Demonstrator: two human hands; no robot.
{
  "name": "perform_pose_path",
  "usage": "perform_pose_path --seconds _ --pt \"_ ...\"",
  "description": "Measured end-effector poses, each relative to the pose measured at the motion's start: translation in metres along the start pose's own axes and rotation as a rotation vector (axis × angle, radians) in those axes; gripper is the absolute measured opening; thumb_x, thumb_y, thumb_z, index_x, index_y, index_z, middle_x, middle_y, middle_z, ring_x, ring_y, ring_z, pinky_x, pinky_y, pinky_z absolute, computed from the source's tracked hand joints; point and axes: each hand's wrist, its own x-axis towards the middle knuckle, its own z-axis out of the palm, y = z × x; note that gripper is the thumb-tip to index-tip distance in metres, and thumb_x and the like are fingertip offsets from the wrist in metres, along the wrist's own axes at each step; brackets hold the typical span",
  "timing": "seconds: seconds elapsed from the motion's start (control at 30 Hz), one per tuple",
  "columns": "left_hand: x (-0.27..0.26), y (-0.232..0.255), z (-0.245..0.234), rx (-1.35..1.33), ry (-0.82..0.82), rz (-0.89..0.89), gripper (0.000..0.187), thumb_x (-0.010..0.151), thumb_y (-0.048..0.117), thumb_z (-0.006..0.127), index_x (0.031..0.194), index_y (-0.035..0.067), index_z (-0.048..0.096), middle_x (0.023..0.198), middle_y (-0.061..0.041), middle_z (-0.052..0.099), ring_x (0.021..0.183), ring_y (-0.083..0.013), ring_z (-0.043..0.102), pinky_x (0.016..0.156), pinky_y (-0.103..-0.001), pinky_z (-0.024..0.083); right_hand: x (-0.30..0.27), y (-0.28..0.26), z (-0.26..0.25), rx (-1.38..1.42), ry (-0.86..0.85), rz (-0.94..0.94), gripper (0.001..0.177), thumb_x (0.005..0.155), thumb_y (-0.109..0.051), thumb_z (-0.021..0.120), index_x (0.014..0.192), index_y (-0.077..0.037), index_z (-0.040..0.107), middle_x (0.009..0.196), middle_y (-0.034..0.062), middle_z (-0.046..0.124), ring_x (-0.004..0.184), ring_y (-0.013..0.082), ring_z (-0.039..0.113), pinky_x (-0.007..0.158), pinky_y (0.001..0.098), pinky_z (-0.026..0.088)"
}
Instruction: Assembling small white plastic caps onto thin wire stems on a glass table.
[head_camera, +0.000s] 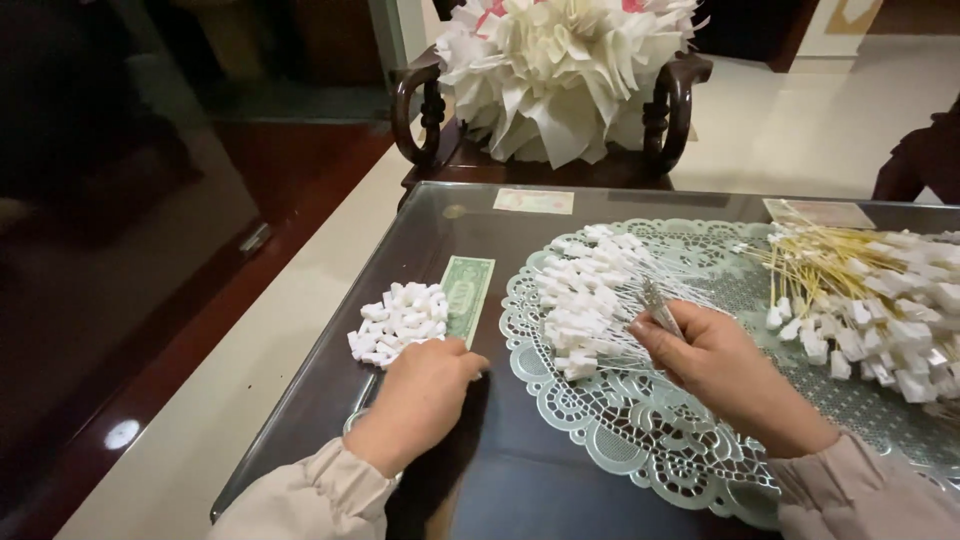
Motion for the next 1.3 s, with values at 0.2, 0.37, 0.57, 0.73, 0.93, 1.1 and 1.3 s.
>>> perform_pose_path --seconds 0.2,0.37,0.57,0.73,0.93,1.1,1.3 --pt "0.023 0.011 -0.001 -0.152 -0.027 0.033 0.020 0.090 0.017 0.061 0.100 0.017 0.078 0.081 -0.003 0.063 0.075 -0.0274 0.062 0.062 -0.043 0.049 0.000 -0.002 0.000 0.000 -0.001 0.014 0.021 0.097 -0.017 0.061 0.087 -0.001 0.067 0.066 0.0106 0.053 0.057 0.0194 0.042 0.052 0.0314 0.035" --pt "0.032 0.026 -0.027 -0.227 -0.086 -0.044 0.014 0.087 0.015 0.066 0.099 0.013 0.074 0.102 -0.008 0.064 0.091 -0.0277 0.063 0.074 -0.038 0.055 0.000 0.004 0.003 0.091 0.021 -0.154 0.021 0.091 -0.010 0.065 0.079 0.005 0.072 0.051 0.0114 0.052 0.045 0.0182 0.042 0.046 0.0288 0.035" --pt "0.053 0.058 -0.055 -0.826 0.083 -0.063 0.020 0.092 0.012 0.059 0.110 0.006 0.066 0.099 -0.016 0.073 0.089 -0.0289 0.069 0.074 -0.036 0.058 -0.004 0.002 0.001 0.080 0.045 -0.200 0.022 0.088 -0.011 0.070 0.071 0.001 0.068 0.054 0.0068 0.048 0.053 0.0148 0.042 0.051 0.0290 0.036" --pt "0.068 0.088 -0.046 -1.196 0.074 -0.129 0.023 0.090 0.004 0.060 0.111 0.004 0.070 0.088 -0.013 0.075 0.079 -0.0164 0.071 0.075 -0.029 0.062 -0.011 -0.013 -0.001 0.075 0.060 -0.173 0.024 0.089 -0.012 0.070 0.069 0.002 0.071 0.051 0.0049 0.046 0.051 0.0151 0.038 0.051 0.0288 0.035" --pt "0.067 0.094 -0.036 -1.235 0.088 -0.187 0.025 0.086 0.004 0.067 0.110 0.005 0.072 0.081 -0.010 0.075 0.075 -0.0121 0.069 0.075 -0.029 0.060 -0.004 -0.001 0.001 0.031 0.088 -0.137 0.030 0.090 -0.014 0.070 0.063 -0.002 0.068 0.043 0.0056 0.045 0.043 0.0154 0.036 0.047 0.0276 0.031" --pt "0.063 0.094 -0.039 -1.274 0.109 -0.176 0.026 0.084 0.001 0.068 0.109 0.004 0.074 0.083 -0.012 0.076 0.075 -0.0124 0.070 0.076 -0.029 0.061 -0.006 -0.002 0.003 -0.009 0.150 -0.159 0.034 0.087 -0.018 0.070 0.058 -0.003 0.062 0.044 0.0061 0.040 0.050 0.0156 0.035 0.050 0.0302 0.032" --pt "0.065 0.092 -0.035 -1.279 0.122 -0.159 0.027 0.083 -0.002 0.068 0.109 0.003 0.074 0.084 -0.014 0.076 0.077 -0.0155 0.072 0.076 -0.031 0.061 -0.008 -0.002 0.001 -0.030 0.159 -0.148 0.032 0.086 -0.016 0.071 0.058 -0.004 0.063 0.045 0.0055 0.041 0.050 0.0166 0.036 0.052 0.0305 0.034"
